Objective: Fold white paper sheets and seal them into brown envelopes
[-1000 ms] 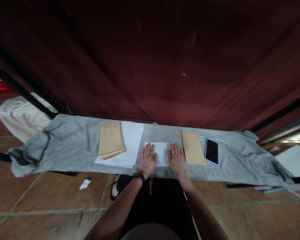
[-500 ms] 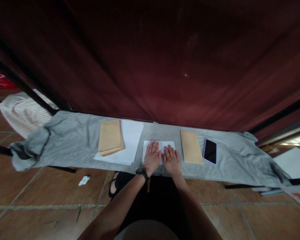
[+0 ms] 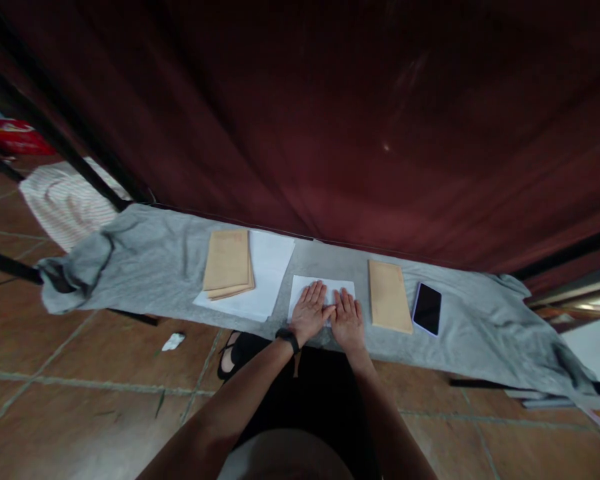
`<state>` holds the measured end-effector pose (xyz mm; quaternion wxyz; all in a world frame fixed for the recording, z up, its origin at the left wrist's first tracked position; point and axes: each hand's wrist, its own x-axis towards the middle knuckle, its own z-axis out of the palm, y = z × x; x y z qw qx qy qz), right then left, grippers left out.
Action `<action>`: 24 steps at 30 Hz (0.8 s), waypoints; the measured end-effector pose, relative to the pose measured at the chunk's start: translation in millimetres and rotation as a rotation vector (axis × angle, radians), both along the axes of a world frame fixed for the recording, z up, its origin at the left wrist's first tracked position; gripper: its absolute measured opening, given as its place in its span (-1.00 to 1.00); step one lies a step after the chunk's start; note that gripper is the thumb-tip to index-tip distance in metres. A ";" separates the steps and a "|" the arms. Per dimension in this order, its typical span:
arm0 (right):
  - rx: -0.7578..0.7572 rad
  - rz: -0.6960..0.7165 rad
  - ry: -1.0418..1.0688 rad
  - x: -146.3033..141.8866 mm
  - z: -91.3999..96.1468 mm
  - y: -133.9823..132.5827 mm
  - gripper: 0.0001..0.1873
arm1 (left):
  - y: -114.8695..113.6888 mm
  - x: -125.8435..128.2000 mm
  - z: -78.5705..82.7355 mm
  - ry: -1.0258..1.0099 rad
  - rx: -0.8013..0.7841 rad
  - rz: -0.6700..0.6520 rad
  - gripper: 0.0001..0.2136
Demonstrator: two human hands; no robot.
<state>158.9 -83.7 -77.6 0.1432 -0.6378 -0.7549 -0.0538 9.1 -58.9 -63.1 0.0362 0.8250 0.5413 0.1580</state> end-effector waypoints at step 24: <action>0.032 0.016 0.024 3.9 -6.5 -0.4 -0.42 | -31.3 -51.5 8.5 0.010 0.042 -0.114 -0.47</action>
